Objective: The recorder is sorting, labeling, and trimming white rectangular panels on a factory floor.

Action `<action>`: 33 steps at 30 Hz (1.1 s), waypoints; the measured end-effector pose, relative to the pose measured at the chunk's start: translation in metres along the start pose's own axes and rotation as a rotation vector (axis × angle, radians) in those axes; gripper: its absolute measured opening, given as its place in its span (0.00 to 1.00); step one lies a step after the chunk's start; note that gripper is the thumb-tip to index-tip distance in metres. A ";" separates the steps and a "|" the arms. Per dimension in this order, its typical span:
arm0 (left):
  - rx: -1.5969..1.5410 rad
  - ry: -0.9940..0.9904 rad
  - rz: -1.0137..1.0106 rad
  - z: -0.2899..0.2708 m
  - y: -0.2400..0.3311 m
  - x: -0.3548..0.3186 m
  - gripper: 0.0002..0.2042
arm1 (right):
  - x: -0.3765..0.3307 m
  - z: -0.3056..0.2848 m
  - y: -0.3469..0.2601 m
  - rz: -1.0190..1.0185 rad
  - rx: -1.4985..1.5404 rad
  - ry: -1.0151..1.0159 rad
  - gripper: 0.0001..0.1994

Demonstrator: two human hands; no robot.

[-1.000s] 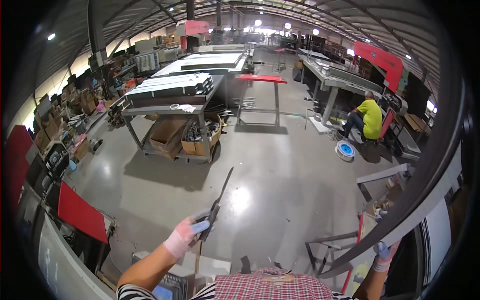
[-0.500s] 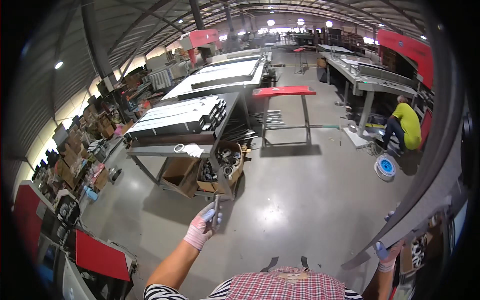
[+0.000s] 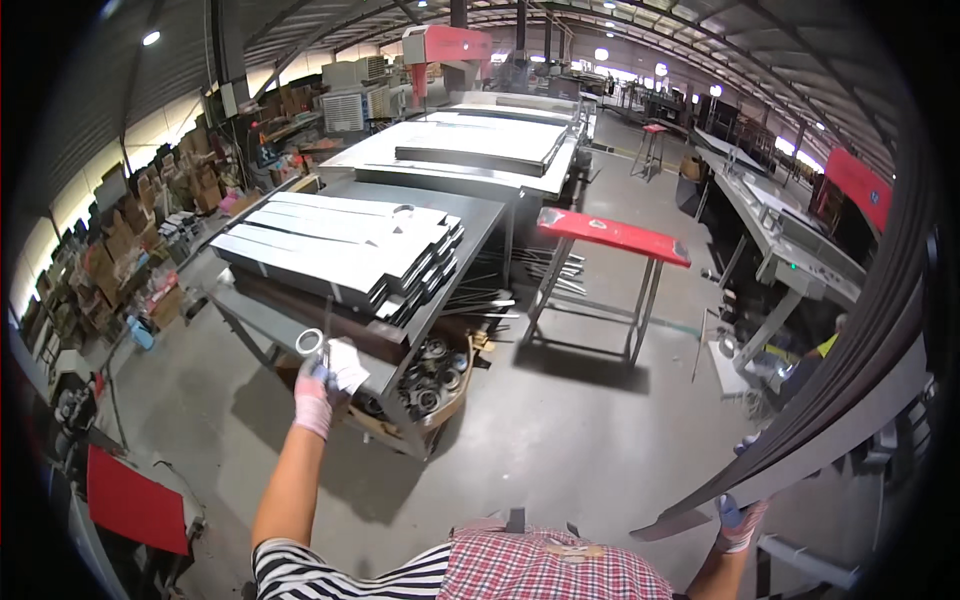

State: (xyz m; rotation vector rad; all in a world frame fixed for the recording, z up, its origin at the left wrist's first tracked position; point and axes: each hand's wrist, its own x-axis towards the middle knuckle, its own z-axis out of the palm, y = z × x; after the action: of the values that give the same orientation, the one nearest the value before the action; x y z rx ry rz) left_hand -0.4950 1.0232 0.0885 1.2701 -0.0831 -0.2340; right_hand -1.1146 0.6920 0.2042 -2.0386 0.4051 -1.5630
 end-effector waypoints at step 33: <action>-0.990 -0.731 0.066 0.658 -0.086 0.591 0.64 | 0.546 0.629 0.579 -0.146 -0.321 -1.049 0.52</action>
State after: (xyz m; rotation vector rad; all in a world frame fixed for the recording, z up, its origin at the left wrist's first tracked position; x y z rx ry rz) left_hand -0.0561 0.2541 0.1623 0.1519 -0.5617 -0.5869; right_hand -0.3108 0.0740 0.1864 -2.8268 0.0882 -0.3226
